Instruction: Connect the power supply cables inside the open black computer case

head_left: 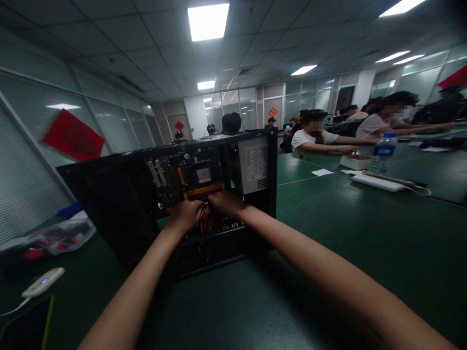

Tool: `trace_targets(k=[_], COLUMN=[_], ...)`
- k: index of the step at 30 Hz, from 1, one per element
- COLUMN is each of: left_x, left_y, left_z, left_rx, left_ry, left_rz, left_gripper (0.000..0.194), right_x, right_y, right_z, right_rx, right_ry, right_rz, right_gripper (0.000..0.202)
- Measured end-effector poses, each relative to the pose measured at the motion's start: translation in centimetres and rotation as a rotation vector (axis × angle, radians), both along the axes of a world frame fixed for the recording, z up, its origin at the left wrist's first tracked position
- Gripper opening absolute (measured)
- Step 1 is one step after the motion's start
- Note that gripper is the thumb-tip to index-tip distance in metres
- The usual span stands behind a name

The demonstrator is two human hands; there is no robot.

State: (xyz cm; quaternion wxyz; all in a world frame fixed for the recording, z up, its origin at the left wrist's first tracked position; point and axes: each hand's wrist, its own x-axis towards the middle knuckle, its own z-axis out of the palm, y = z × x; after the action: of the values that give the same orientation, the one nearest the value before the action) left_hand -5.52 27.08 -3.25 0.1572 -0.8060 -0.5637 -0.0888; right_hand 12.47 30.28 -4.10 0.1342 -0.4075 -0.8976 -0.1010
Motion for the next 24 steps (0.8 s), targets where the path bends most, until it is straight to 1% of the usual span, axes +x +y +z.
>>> trace_targets(k=[5,8,11,13,15,17,19,22,24], left_x=[-0.6,-1.1,-2.2,-3.3,-4.6,-5.8,-6.6,-6.7,-6.2], left_y=[-0.5,-1.3,-2.9,-4.6,-6.7,-8.7,-10.2,-10.9,-10.8], left_z=[0.2,0.4,0.5,0.4,0.1,-0.4,-0.9,-1.1,-1.0], left_rx=[0.020,0.044,0.007,-0.058,-0.123,-0.186,-0.229,-0.257,-0.254], left_ry=[-0.115,-0.246,-0.352,-0.366,-0.302,-0.173,-0.053,0.038,0.055], left_rz=[0.055,0.033,-0.015,-0.022,0.028,0.133,0.208,0.281,0.321], left_gripper=[0.032,0.034,0.040,0.044,0.048,0.050,0.051,0.064,0.066], right_x=[0.8,1.6,2.3,2.8,3.3,3.8,4.4,5.3,5.6], right_y=[-1.1,-1.8,-2.3,-2.8,-3.5,-4.6,-6.0,-8.0,-8.8], right_z=[0.5,0.6,0.4,0.3,0.1,-0.2,-0.7,-2.0,-2.8], right_rx=[-0.043,-0.065,-0.097,-0.105,-0.098,-0.090,-0.092,-0.052,-0.005], right_ry=[0.064,0.066,0.110,0.154,0.199,0.222,0.204,0.110,0.055], right_rz=[-0.050,-0.045,-0.018,0.009,0.023,0.039,0.037,-0.032,-0.083], right_gripper=[0.025,0.026,0.027,0.030,0.035,0.039,0.048,0.070,0.076])
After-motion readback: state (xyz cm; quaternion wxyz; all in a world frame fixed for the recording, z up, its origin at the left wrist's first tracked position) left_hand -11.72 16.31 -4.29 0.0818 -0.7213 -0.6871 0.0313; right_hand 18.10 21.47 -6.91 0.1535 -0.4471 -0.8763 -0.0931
